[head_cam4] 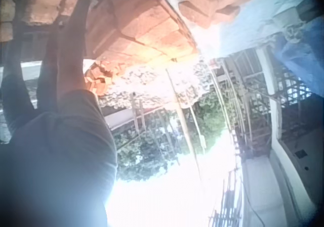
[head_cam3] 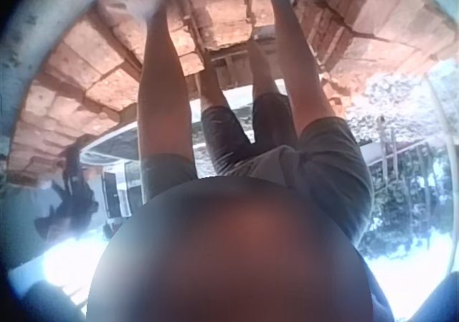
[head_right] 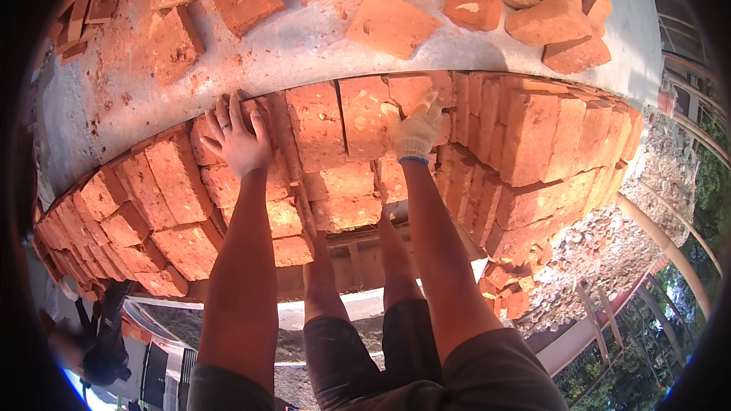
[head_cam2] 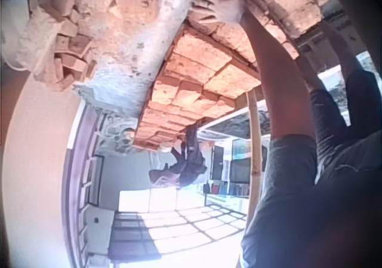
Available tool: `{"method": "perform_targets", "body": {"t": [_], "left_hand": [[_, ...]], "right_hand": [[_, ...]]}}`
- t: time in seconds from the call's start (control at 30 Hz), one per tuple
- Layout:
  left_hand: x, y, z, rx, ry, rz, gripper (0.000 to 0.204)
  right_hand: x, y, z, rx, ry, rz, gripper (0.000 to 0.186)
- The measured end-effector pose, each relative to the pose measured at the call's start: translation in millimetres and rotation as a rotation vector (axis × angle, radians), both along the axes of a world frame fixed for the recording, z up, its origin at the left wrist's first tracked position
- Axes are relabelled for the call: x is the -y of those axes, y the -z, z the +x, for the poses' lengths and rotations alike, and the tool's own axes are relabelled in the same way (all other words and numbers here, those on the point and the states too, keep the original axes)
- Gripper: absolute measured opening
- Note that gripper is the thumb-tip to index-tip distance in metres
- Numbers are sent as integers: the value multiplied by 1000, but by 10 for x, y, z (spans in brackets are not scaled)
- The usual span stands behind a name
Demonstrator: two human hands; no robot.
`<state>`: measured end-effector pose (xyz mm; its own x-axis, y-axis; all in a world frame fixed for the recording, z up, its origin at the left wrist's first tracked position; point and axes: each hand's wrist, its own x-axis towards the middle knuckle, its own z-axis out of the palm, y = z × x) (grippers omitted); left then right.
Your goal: The person places red bricks onto a curved wall, tapping each brick into position with a gloved hand. The person repeatedly picks up bricks, aligns them, and secures them in the wall structure.
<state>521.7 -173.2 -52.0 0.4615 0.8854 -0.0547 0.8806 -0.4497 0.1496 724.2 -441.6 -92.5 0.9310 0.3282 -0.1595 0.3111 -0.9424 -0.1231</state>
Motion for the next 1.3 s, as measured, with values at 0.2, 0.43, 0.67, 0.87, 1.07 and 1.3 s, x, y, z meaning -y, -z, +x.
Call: {"method": "perform_targets", "body": {"t": [0.2,0.43,0.67,0.87,1.07,1.3], "left_hand": [[6,9,-2,10,-2,3,60],[14,25,19,0,1,41,57],[0,-17,28,-36,-8,15,58],[10,28,-17,-41,-7,40,58],[4,25,-14,-53,-9,39,58],[4,91,-29,-42,-2,47,58]], "right_hand": [[86,148,-11,30,-83,44,110],[-143,-777,376,-317,-21,217,95],[-954,-2387,2747,528,56,323,95],[-846,-2702,3835,-10,101,-184,110],[-73,-2462,3608,56,-311,-347,95],[168,-2582,3305,107,-386,-342,56]]}}
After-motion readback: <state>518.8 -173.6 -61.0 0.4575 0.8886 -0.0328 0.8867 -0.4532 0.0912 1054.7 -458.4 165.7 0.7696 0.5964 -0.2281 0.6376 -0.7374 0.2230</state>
